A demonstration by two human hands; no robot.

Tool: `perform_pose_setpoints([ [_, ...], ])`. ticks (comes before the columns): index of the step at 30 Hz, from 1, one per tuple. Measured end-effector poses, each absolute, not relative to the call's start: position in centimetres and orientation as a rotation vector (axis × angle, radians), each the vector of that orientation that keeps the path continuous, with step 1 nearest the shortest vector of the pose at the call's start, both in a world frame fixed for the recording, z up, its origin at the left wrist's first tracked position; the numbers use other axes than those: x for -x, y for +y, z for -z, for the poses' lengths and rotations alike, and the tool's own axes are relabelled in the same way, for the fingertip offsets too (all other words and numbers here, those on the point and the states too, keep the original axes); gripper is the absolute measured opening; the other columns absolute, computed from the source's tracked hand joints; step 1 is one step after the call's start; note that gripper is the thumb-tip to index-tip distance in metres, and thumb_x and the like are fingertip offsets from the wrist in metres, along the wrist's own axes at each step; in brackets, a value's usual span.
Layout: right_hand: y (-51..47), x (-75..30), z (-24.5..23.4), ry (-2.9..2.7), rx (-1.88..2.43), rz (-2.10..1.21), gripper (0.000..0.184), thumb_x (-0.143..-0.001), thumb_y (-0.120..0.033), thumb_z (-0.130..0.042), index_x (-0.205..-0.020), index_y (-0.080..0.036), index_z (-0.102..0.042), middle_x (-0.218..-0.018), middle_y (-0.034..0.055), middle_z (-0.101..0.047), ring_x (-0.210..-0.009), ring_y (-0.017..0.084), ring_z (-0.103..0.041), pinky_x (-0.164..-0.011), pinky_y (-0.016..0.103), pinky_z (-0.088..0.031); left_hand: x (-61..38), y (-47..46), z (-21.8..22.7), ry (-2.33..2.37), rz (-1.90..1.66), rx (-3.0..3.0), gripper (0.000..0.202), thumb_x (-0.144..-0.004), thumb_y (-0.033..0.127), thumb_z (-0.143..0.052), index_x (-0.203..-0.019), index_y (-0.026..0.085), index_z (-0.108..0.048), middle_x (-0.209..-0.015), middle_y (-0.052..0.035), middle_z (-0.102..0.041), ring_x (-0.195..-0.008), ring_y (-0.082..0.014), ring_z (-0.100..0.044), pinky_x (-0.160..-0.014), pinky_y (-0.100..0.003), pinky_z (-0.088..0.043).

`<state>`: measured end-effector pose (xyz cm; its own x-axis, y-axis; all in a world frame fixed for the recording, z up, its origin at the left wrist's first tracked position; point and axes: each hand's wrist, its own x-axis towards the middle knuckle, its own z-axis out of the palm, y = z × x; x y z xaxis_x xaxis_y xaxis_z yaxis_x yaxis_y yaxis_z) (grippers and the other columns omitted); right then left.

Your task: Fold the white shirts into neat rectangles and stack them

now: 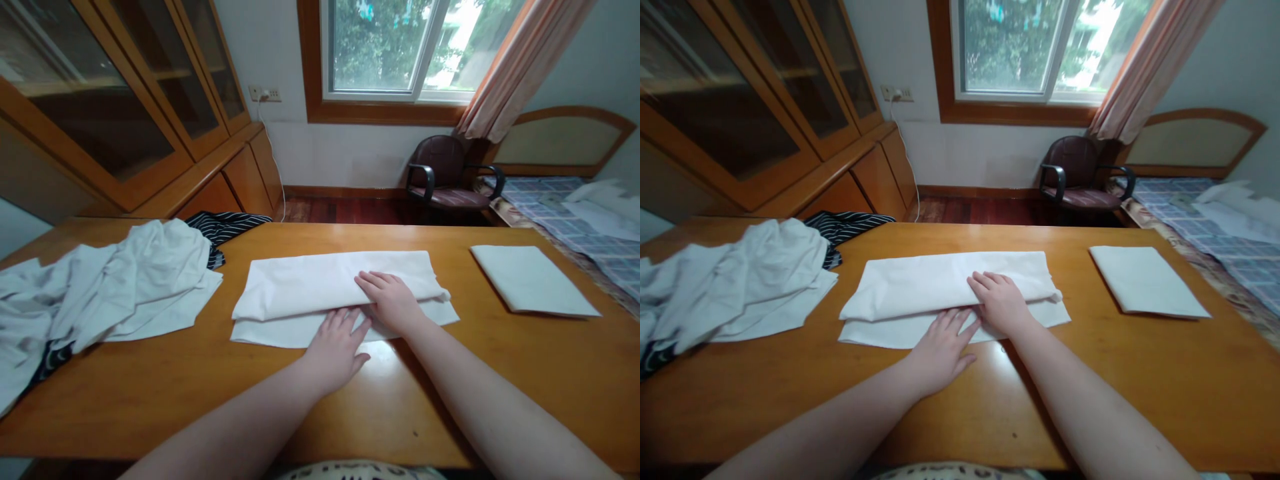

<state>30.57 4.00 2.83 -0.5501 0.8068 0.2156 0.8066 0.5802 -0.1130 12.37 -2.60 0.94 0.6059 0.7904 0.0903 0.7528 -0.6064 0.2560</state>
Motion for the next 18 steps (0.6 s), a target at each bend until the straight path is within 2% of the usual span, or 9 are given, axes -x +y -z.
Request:
perform_pose_setpoints([
  [2, 4.1, -30.9, -2.6, -2.523, 1.342, 0.024, 0.047, -0.084, -0.016, -0.047, -0.129, -0.019, -0.057, -0.134, 0.0068, -0.056, -0.123, 0.026, -0.050, -0.099, 0.041, -0.040, -11.9, -1.7, -1.0, 1.472, -0.247, -2.539, 0.060, -0.085, 0.049, -0.052, -0.138, 0.021, -0.044, -0.137, -0.0175, -0.049, -0.125, -0.0357, -0.046, -0.102, -0.054, -0.036],
  [4, 4.0, -31.0, -2.8, -2.474, 1.351, 0.036, 0.045, -0.085, -0.016, -0.044, -0.127, -0.018, -0.059, -0.132, 0.0064, -0.058, -0.123, 0.025, -0.050, -0.099, 0.040, -0.041, -11.4, -0.8, -1.2, 1.581, -0.199, -2.426, 0.054, -0.087, 0.048, -0.048, -0.134, 0.021, -0.049, -0.129, -0.0175, -0.057, -0.119, -0.0345, -0.052, -0.098, -0.052, -0.040],
  [6, 3.6, -30.9, -3.4, -2.431, 1.355, 0.029, 0.045, -0.086, -0.017, -0.042, -0.128, -0.017, -0.059, -0.131, 0.0064, -0.058, -0.123, 0.024, -0.051, -0.099, 0.039, -0.042, -11.2, 0.0, -1.2, 1.597, -0.196, -2.366, 0.049, -0.088, 0.046, -0.048, -0.131, 0.022, -0.052, -0.129, -0.0152, -0.058, -0.121, -0.0328, -0.052, -0.102, -0.049, -0.038],
  [9, 2.7, -31.0, -4.9, -2.379, 1.364, 0.006, 0.049, -0.085, -0.018, -0.041, -0.130, -0.020, -0.057, -0.132, 0.0048, -0.057, -0.122, 0.022, -0.053, -0.099, 0.038, -0.044, -11.1, 0.5, -0.8, 1.577, -0.268, -2.323, 0.054, -0.087, 0.045, -0.050, -0.138, 0.027, -0.046, -0.141, -0.0094, -0.049, -0.133, -0.0310, -0.039, -0.110, -0.048, -0.029],
  [13, 1.6, -31.8, -6.6, -2.446, 1.303, -0.048, 0.050, -0.083, -0.017, -0.042, -0.131, -0.022, -0.057, -0.130, 0.0044, -0.058, -0.118, 0.022, -0.056, -0.098, 0.038, -0.046, -11.0, 0.7, -0.3, 1.667, -0.362, -2.121, 0.064, -0.087, 0.053, -0.045, -0.146, 0.032, -0.033, -0.150, -0.0078, -0.035, -0.140, -0.0320, -0.026, -0.112, -0.054, -0.024],
  [15, 1.2, -32.1, -6.5, -2.578, 1.283, -0.130, 0.049, -0.083, -0.017, -0.045, -0.130, -0.023, -0.058, -0.128, 0.0052, -0.060, -0.115, 0.024, -0.059, -0.096, 0.040, -0.047, -10.8, 0.7, 0.1, 1.664, -0.365, -2.042, 0.064, -0.088, 0.055, -0.039, -0.147, 0.032, -0.029, -0.151, -0.0077, -0.032, -0.140, -0.0324, -0.024, -0.112, -0.057, -0.024],
  [18, 0.8, -32.0, -5.0, -2.759, 1.315, -0.249, 0.050, -0.081, -0.019, -0.052, -0.131, -0.021, -0.056, -0.133, 0.0082, -0.056, -0.119, 0.028, -0.055, -0.097, 0.046, -0.045, -10.6, 1.0, 1.1, 1.524, -0.362, -2.106, 0.057, -0.093, 0.049, -0.029, -0.148, 0.032, -0.028, -0.150, -0.0085, -0.034, -0.138, -0.0309, -0.029, -0.111, -0.056, -0.027],
])
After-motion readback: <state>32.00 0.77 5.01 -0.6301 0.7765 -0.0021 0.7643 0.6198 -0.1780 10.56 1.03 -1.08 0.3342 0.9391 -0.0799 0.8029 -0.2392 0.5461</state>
